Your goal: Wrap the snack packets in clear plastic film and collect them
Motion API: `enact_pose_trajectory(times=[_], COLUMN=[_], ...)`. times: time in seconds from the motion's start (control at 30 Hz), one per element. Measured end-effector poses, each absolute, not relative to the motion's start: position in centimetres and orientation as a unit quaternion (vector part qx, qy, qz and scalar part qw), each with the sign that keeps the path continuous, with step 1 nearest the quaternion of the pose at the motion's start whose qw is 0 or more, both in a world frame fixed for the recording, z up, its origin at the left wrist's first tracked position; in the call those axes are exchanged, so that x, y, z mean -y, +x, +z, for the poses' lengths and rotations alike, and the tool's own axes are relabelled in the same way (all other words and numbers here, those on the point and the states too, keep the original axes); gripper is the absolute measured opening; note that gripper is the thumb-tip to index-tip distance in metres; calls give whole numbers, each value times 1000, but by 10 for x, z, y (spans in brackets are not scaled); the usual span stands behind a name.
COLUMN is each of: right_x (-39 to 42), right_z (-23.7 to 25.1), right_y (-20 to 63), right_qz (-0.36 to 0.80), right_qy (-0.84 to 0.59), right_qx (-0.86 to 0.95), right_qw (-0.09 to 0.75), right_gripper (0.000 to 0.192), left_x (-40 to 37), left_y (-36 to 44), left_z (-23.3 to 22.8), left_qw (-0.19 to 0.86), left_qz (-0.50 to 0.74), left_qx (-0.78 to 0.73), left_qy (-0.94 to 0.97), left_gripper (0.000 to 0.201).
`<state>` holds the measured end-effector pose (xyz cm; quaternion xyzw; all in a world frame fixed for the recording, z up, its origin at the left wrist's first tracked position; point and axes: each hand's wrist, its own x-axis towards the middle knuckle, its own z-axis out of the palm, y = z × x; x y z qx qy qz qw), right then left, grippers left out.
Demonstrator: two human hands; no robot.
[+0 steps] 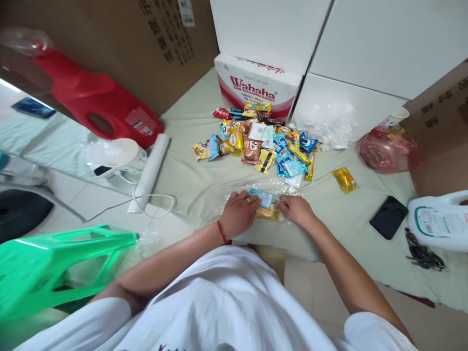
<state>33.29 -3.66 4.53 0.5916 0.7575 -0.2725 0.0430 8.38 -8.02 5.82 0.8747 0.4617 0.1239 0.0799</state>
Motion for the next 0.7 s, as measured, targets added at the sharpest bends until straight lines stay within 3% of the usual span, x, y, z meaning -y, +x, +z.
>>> enact_pose_trajectory(times=[0.07, 0.17, 0.27, 0.37, 0.43, 0.57, 0.7], right_x=[24, -4, -30, -45, -49, -43, -14], right_z=[56, 68, 64, 50, 43, 53, 76], right_y=[335, 326, 300, 277, 272, 279, 279], right_qz=[-275, -179, -112, -139, -161, -208, -213], right_qy=[568, 562, 540, 510, 497, 443, 455], right_qx=[-775, -808, -834, -848, -853, -865, -863], right_qw=[30, -20, -4, 17, -16, -106, -58], right_gripper=[39, 35, 41, 29, 20, 24, 29], left_x=[79, 85, 93, 97, 97, 97, 99], left_y=[89, 88, 85, 85, 86, 89, 95], left_z=[48, 41, 41, 41, 38, 33, 32], left_qw=[80, 70, 83, 102, 113, 124, 113], left_qz=[91, 103, 117, 122, 121, 130, 125], left_qx=[-463, -472, -478, -469, -467, -480, -485], left_qy=[878, 873, 866, 869, 869, 859, 858], left_gripper=[31, 36, 43, 55, 51, 40, 38])
